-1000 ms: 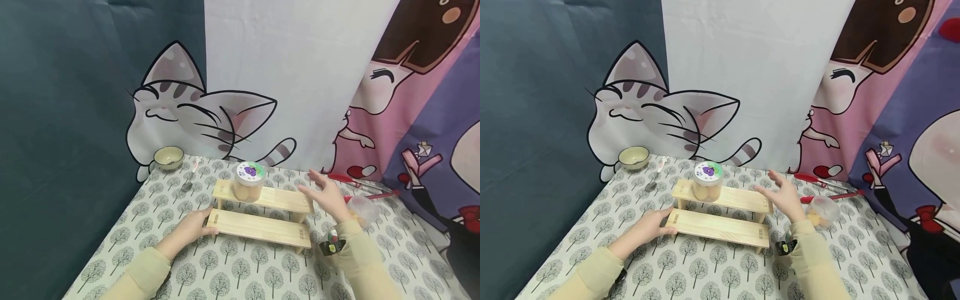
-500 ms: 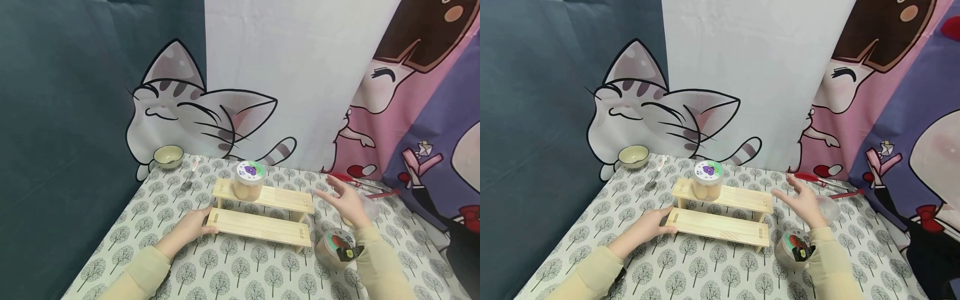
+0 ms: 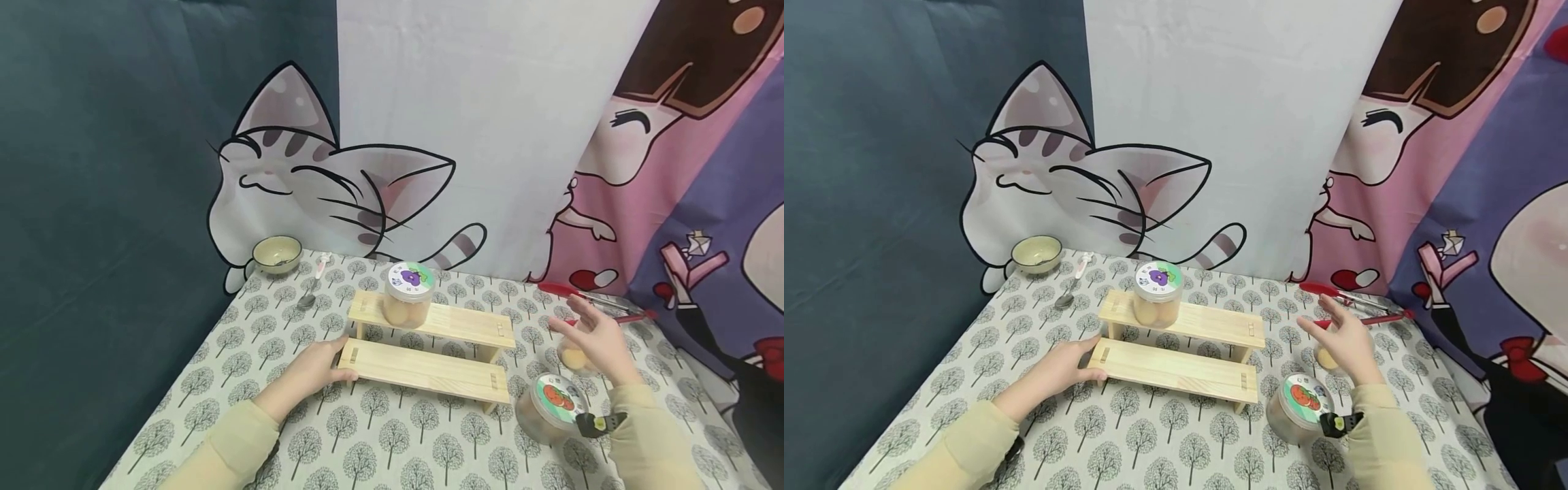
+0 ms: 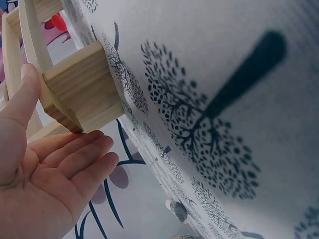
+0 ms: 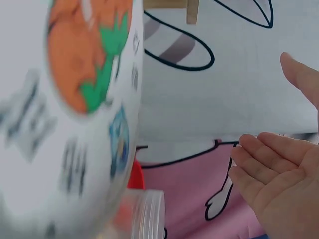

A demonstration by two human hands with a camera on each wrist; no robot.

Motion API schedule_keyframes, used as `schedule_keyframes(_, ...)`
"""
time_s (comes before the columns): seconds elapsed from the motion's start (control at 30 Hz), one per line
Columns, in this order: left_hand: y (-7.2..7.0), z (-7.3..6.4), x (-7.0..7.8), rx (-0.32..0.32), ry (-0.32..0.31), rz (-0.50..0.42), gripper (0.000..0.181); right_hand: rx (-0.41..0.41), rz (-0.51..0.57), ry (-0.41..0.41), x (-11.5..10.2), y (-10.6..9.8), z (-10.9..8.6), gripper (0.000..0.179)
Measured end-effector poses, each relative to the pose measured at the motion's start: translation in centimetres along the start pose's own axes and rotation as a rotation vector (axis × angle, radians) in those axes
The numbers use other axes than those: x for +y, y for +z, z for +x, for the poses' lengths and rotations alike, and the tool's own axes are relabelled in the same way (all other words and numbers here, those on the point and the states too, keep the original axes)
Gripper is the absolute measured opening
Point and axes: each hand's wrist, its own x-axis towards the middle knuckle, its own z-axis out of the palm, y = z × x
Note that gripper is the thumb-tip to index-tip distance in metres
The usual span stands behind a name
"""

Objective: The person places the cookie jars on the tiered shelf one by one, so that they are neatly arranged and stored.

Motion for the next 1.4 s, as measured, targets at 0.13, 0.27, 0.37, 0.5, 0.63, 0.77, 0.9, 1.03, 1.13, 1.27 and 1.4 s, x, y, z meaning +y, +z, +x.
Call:
schedule_keyframes(0.13,-0.2,0.0,0.1,0.002,0.001,0.009,0.086,0.011,-0.03,0.013,0.7,-0.7,-0.3,0.08)
schedule_keyframes(0.27,-0.3,-0.1,0.1,0.003,0.002,0.012,0.086,0.015,-0.062,0.006,1.3,-1.2,-0.5,0.081)
schedule_keyframes(0.37,-0.3,-0.1,0.2,0.003,0.002,0.014,0.086,0.019,-0.072,0.007,1.6,-1.3,-0.7,0.08)
schedule_keyframes(0.5,-0.3,0.0,0.2,0.002,0.003,0.011,0.087,0.024,-0.078,0.024,2.2,-1.4,-0.7,0.08)
schedule_keyframes(0.63,-0.2,0.0,0.2,-0.001,-0.001,-0.001,0.087,0.038,-0.103,0.02,3.1,-1.4,-0.8,0.078)
schedule_keyframes(0.77,-0.1,0.0,0.2,-0.003,-0.006,0.003,0.088,0.058,-0.093,0.017,4.2,-1.5,-1.0,0.079)
schedule_keyframes(0.9,-0.1,-0.1,0.1,-0.008,-0.013,0.013,0.088,0.075,-0.07,0.04,5.3,-1.5,-1.3,0.082)
schedule_keyframes(1.03,0.0,-0.1,0.1,-0.01,-0.016,0.021,0.089,0.099,-0.085,0.062,6.1,-1.5,-1.5,0.081)
schedule_keyframes(1.13,0.0,-0.1,0.0,-0.006,-0.008,0.023,0.089,0.125,-0.098,0.077,6.5,-1.4,-1.7,0.081)
schedule_keyframes(1.27,0.0,-0.1,0.0,-0.005,-0.002,0.02,0.089,0.149,-0.075,0.099,6.9,-1.4,-1.9,0.085)
schedule_keyframes(1.4,0.0,-0.1,0.0,-0.004,-0.007,0.013,0.089,0.162,-0.054,0.099,7.2,-1.3,-1.8,0.087)
